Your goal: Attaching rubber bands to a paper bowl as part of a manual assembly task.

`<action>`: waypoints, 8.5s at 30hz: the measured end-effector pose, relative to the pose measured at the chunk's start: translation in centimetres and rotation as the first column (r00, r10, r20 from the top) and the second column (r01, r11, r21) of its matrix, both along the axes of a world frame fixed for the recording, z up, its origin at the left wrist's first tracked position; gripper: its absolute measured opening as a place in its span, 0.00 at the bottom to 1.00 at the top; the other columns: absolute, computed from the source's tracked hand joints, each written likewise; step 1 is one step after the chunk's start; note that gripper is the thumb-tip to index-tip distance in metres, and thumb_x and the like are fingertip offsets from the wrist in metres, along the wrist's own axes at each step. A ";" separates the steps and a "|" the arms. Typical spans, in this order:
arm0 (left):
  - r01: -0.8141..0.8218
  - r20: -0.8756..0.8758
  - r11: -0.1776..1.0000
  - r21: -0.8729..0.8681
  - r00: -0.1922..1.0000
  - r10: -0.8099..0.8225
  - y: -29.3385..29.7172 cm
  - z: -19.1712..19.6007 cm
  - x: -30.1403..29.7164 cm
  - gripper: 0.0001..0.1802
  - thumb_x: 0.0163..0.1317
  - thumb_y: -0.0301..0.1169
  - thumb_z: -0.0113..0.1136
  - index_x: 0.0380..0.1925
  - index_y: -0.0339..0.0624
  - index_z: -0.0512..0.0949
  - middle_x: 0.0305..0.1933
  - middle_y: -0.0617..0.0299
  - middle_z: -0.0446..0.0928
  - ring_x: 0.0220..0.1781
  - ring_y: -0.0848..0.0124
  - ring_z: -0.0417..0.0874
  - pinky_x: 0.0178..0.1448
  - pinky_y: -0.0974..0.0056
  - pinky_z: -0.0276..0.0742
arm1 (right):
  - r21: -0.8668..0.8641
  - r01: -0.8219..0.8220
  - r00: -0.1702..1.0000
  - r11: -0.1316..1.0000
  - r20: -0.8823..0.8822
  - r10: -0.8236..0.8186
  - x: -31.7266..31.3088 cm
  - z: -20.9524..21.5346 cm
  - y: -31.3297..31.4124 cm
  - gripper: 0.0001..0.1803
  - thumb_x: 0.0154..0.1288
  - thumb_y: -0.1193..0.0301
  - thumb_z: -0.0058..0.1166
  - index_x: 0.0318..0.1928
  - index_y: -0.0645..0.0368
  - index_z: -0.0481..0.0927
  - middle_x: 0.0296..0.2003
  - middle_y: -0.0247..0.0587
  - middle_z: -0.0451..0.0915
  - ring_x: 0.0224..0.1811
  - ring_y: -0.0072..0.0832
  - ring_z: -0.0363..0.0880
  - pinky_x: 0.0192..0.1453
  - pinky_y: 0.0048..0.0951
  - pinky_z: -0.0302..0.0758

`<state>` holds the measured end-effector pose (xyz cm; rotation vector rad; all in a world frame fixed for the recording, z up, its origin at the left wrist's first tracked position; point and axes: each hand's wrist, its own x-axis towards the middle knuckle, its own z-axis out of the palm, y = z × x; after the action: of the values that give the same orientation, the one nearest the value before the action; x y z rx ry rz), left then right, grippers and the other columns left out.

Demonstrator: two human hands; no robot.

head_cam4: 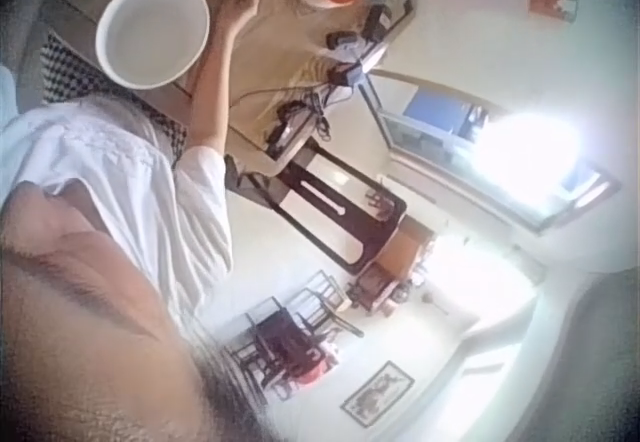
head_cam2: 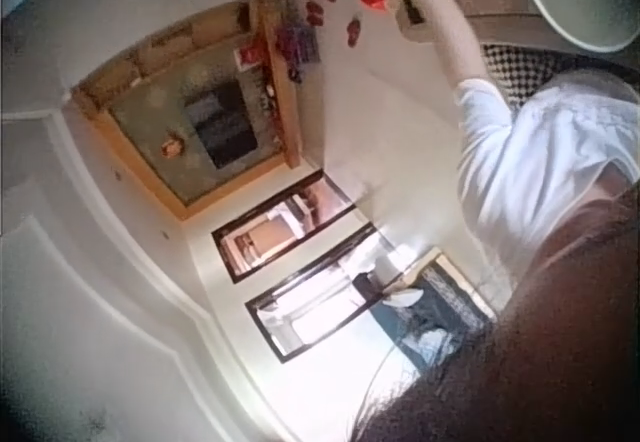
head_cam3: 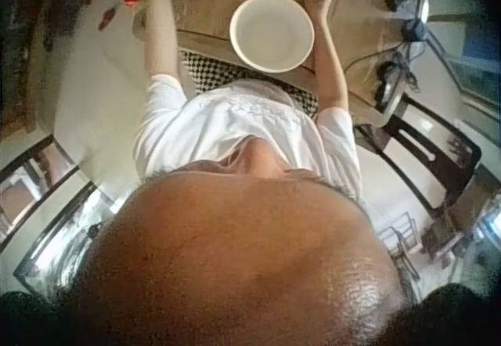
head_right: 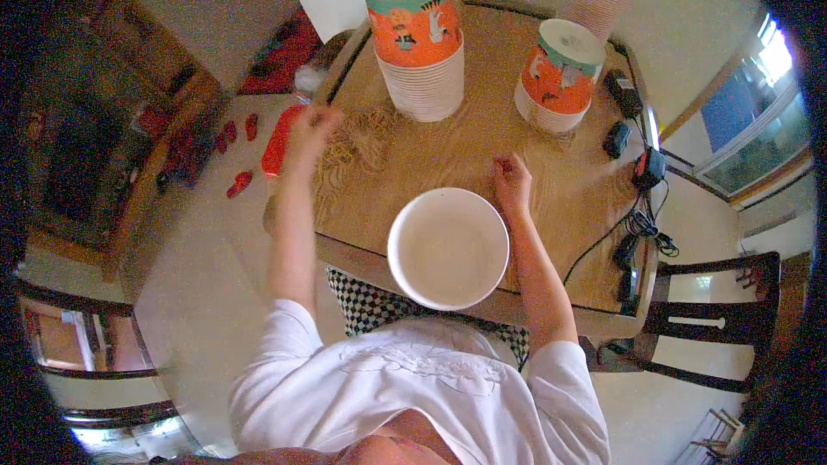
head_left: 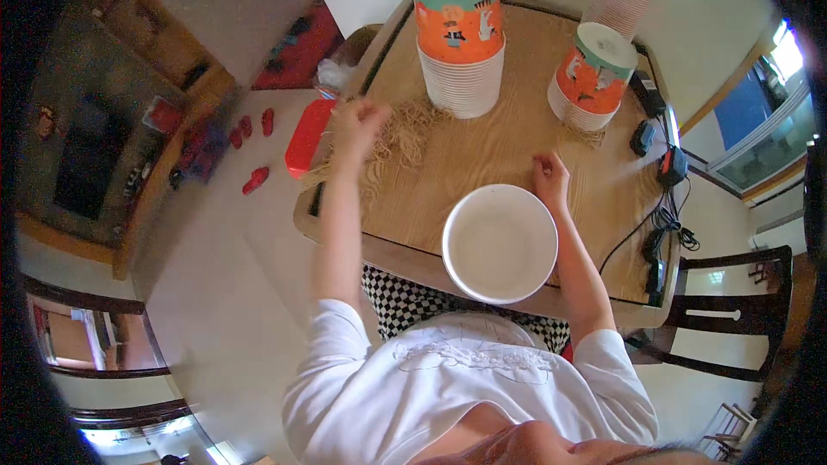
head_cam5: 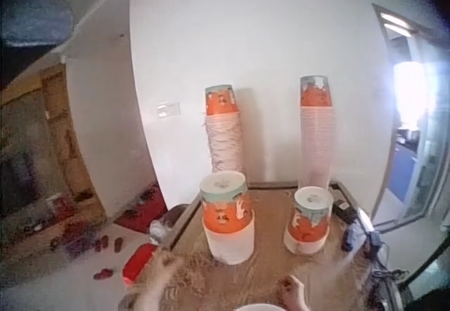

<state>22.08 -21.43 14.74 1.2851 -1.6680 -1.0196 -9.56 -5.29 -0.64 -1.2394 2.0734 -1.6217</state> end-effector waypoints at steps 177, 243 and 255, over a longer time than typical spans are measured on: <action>0.510 0.317 0.845 -0.164 0.838 -0.444 17.0 3.8 -5.4 0.04 0.53 0.28 0.60 0.28 0.40 0.78 0.22 0.57 0.76 0.23 0.66 0.77 0.27 0.63 0.71 | 0.340 -0.376 0.854 0.862 -0.232 0.465 10.7 16.0 11.3 0.08 0.61 0.69 0.51 0.34 0.61 0.73 0.31 0.47 0.74 0.32 0.43 0.76 0.35 0.39 0.73; 0.610 -0.079 0.791 0.052 0.792 -0.605 15.1 2.4 -6.6 0.04 0.59 0.26 0.58 0.29 0.37 0.77 0.21 0.75 0.70 0.22 0.87 0.64 0.25 0.77 0.60 | -0.222 -0.398 0.910 0.890 0.027 0.413 10.8 16.6 9.1 0.08 0.53 0.81 0.58 0.36 0.65 0.79 0.33 0.41 0.79 0.37 0.30 0.79 0.41 0.26 0.75; 0.606 -0.047 0.791 0.088 0.796 -0.604 15.4 2.3 -6.5 0.02 0.58 0.24 0.59 0.32 0.40 0.77 0.25 0.74 0.73 0.25 0.87 0.68 0.29 0.79 0.64 | -0.243 -0.363 0.932 0.900 -0.106 0.347 10.7 16.0 8.9 0.04 0.55 0.81 0.56 0.33 0.64 0.76 0.30 0.43 0.77 0.33 0.33 0.77 0.37 0.29 0.74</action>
<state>15.59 -6.08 17.08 0.7872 -2.0995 -1.4951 1.13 3.65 15.37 -1.6573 1.5730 -1.7298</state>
